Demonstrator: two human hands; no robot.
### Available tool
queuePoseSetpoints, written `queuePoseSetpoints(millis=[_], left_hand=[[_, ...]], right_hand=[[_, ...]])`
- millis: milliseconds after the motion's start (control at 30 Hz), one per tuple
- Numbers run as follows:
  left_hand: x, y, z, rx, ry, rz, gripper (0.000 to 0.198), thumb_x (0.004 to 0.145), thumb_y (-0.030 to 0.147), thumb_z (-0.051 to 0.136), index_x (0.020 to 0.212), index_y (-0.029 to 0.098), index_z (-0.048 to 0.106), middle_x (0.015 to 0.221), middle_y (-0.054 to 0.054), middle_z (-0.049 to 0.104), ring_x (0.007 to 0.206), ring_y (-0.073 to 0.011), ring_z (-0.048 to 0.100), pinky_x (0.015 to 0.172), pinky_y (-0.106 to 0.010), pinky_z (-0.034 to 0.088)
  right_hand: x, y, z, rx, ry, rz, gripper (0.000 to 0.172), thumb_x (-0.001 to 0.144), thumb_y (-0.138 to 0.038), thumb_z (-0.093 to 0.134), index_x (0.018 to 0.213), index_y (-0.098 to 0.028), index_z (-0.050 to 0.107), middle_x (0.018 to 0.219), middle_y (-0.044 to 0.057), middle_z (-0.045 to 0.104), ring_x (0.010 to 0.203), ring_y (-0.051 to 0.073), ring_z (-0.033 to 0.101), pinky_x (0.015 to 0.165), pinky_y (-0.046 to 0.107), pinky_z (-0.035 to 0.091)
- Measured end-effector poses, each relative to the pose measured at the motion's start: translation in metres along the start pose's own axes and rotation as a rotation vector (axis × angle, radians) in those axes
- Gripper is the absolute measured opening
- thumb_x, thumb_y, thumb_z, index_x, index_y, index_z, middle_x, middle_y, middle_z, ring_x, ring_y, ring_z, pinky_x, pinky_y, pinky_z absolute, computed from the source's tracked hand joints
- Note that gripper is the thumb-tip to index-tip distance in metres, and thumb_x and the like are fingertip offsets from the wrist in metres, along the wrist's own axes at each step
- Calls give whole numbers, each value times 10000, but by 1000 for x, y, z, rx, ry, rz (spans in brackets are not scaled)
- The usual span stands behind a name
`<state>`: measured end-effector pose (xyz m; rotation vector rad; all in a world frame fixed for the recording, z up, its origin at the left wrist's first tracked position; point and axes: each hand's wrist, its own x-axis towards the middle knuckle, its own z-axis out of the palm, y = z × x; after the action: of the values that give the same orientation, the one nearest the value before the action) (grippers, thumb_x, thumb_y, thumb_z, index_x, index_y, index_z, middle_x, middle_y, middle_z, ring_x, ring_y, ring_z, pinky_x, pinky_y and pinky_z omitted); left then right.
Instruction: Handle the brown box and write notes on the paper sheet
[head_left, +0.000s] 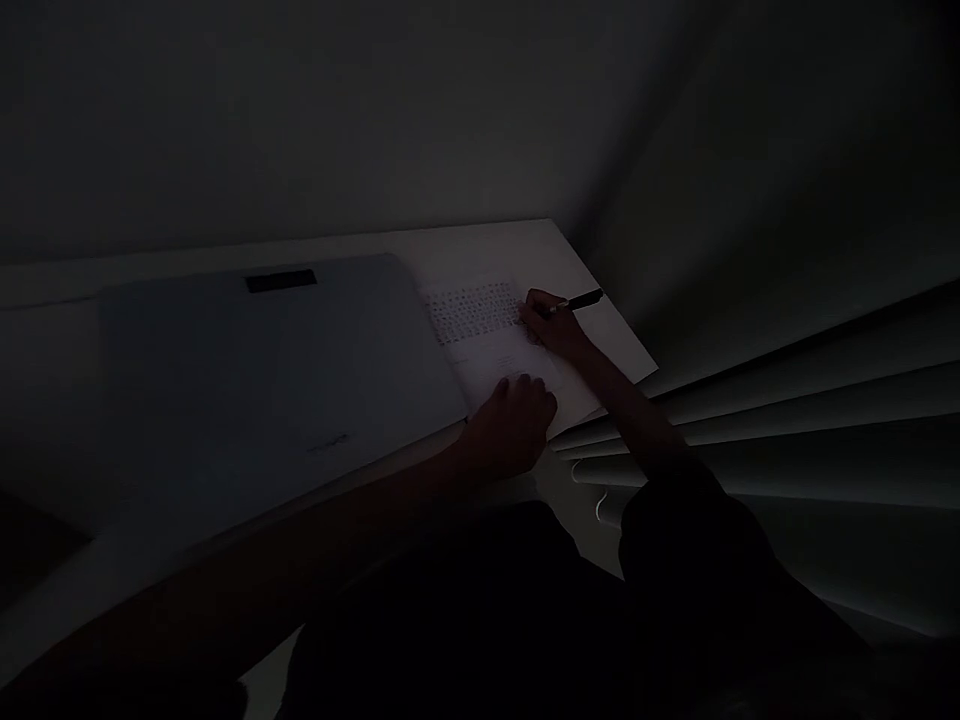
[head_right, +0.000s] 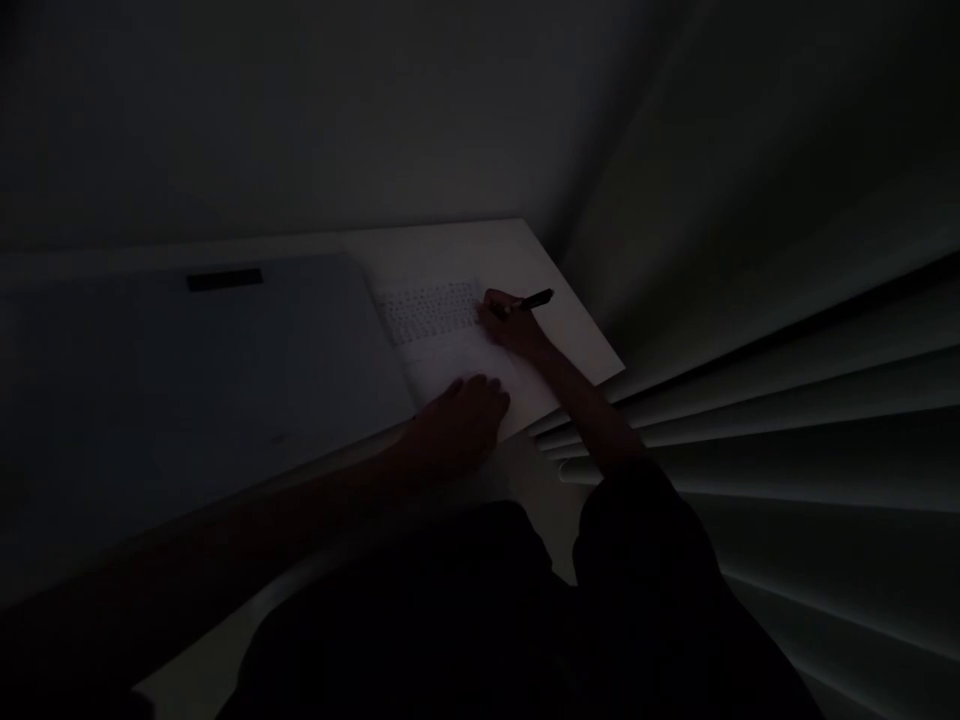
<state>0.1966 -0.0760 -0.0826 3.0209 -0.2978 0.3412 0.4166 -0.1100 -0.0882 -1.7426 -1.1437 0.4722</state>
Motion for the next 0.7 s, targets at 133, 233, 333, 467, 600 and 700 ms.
queuePoseSetpoints(millis=[133, 233, 333, 467, 600, 700], left_hand=[[1, 0, -4, -8, -30, -2, 283, 965, 175, 375, 1128, 80, 585, 1124, -170, 556, 1048, -317, 513, 908, -466, 440], [0, 0, -3, -3, -24, 3, 299, 974, 176, 366, 1147, 72, 586, 1149, -179, 557, 1076, -327, 517, 922, -472, 439], [0, -1, -1, -11, -28, 3, 333, 995, 198, 359, 1205, 64, 580, 1252, -199, 542, 1163, -349, 498, 970, -489, 425], [0, -1, -2, -24, -63, 2, 345, 1004, 200, 357, 1225, 50, 574, 1282, -221, 537, 1194, -360, 490, 968, -492, 425], [1, -1, -5, -42, -66, 7, 339, 1005, 188, 349, 1216, 53, 578, 1270, -218, 542, 1174, -351, 496, 955, -484, 428], [1, 0, -4, -36, -59, 2, 337, 997, 168, 347, 1213, 60, 581, 1277, -213, 539, 1187, -350, 490, 962, -484, 425]], right_hand=[[-1, -3, 1, 3, 8, -10, 468, 932, -597, 560, 729, -195, 430, 541, -34, 458, 467, 83, 455, 458, 220, 370], [-1, -2, 1, 34, 8, 6, 473, 924, -602, 571, 733, -199, 415, 555, -40, 433, 472, 80, 446, 464, 219, 369], [0, -1, 1, 3, -14, 14, 488, 922, -618, 557, 724, -195, 413, 586, -32, 441, 498, 78, 453, 486, 218, 383], [0, -3, -1, -65, -2, 7, 496, 931, -634, 518, 733, -194, 401, 609, -29, 454, 513, 76, 467, 502, 215, 404], [0, -5, 0, -74, 6, 20, 488, 930, -621, 521, 733, -194, 390, 599, -35, 446, 510, 70, 466, 512, 211, 412], [0, -5, 1, -28, 19, 41, 489, 915, -617, 545, 724, -193, 393, 595, -37, 441, 483, 64, 444, 480, 214, 385]])
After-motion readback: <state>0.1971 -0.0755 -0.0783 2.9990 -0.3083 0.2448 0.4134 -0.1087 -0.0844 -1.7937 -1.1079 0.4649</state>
